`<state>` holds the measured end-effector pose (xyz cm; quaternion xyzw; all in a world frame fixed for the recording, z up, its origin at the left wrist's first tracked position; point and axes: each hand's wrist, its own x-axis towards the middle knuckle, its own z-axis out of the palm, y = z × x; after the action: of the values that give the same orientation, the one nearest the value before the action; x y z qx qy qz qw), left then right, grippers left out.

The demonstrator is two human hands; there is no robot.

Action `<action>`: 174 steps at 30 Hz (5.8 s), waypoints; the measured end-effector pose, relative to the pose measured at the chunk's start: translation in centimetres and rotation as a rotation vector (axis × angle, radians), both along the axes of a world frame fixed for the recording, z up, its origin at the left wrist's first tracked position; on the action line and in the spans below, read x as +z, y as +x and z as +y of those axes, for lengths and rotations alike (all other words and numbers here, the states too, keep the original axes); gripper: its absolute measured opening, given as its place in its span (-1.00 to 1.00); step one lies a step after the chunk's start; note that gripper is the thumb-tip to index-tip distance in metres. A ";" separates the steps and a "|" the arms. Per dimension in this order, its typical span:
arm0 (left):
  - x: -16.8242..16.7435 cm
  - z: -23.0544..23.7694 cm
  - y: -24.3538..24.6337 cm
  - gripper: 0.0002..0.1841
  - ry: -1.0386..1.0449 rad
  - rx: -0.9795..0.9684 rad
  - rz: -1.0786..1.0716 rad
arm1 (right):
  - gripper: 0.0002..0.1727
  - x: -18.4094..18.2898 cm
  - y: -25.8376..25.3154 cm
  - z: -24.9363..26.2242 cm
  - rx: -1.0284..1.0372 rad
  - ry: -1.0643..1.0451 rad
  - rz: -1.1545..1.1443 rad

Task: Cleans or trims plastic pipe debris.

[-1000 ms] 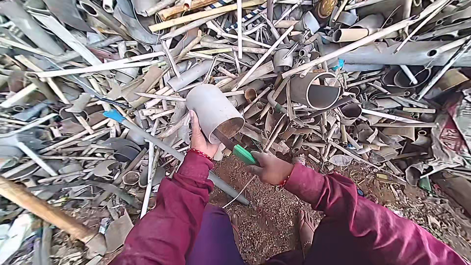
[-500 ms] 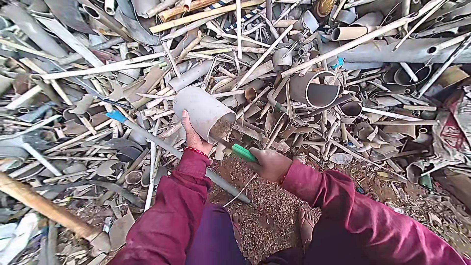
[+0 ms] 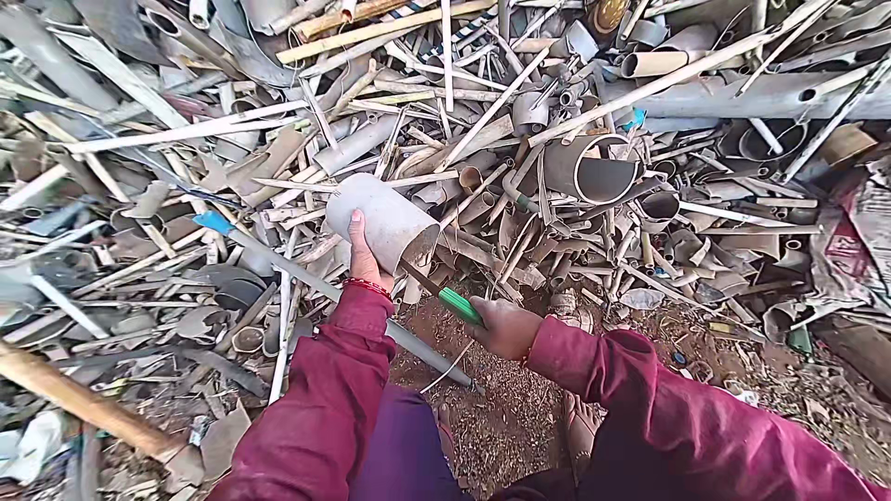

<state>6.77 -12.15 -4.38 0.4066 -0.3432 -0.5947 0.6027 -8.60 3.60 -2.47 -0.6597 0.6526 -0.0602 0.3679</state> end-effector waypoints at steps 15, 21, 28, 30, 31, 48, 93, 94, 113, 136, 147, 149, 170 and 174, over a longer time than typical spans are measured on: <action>0.2 -0.8 0.7 -0.34 0.021 0.075 0.054 | -0.48 0.5 0.4 0.4 -0.075 -0.018 0.381; -0.2 -1.1 0.8 -0.30 0.099 0.106 -0.002 | -0.53 1.0 -0.2 0.3 -0.103 -0.063 0.354; 0.0 -0.3 0.4 -0.33 0.097 0.116 0.033 | -0.60 -0.4 -1.0 -0.3 0.005 -0.023 0.041; -0.2 -0.4 0.4 -0.29 0.112 0.101 0.000 | -0.52 0.1 -1.3 -0.4 -0.059 -0.027 0.154; -0.2 -0.5 0.4 -0.28 0.108 0.096 -0.006 | -0.50 0.3 -1.4 -0.6 -0.104 -0.031 0.231; -0.5 -0.4 1.1 -0.39 -0.083 -0.126 0.003 | -0.43 0.5 -0.1 -0.7 -0.056 -0.110 0.228; -1.2 -0.5 1.0 -0.01 -0.499 -0.048 -0.212 | -0.51 -3.0 -2.2 -2.8 -0.034 -0.245 0.253; -1.2 -0.4 0.9 0.05 -0.517 -0.058 -0.193 | -0.52 -3.3 -2.2 -3.1 -0.044 -0.211 0.252; 0.6 -0.1 2.0 -0.30 -0.239 -0.046 0.187 | -0.44 -2.3 -2.6 -2.9 -0.069 -0.198 0.309; 0.3 0.3 1.1 -0.45 -0.295 -0.047 0.001 | -0.47 -1.8 -4.3 -2.3 -0.139 -0.113 0.223; -0.1 -0.6 1.1 -0.43 -0.247 0.053 -0.065 | -0.55 -0.8 -3.0 -1.3 -0.063 -0.057 0.262; -0.2 -0.8 1.3 -0.43 -0.232 0.057 -0.068 | -0.55 -0.9 -2.8 -1.3 -0.040 -0.054 0.270; -0.3 -0.6 1.8 -0.46 -0.274 -0.024 -0.029 | -0.59 0.0 -2.4 -0.3 -0.035 -0.011 0.070; -0.6 -1.2 2.4 -0.44 -0.349 -0.031 -0.009 | -0.61 -0.2 -2.8 -0.1 0.019 0.010 -0.092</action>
<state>9.13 -13.34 -4.94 0.2932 -0.4502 -0.5337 0.6531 -11.35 3.54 -2.66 -0.6607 0.6289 -0.0837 0.4012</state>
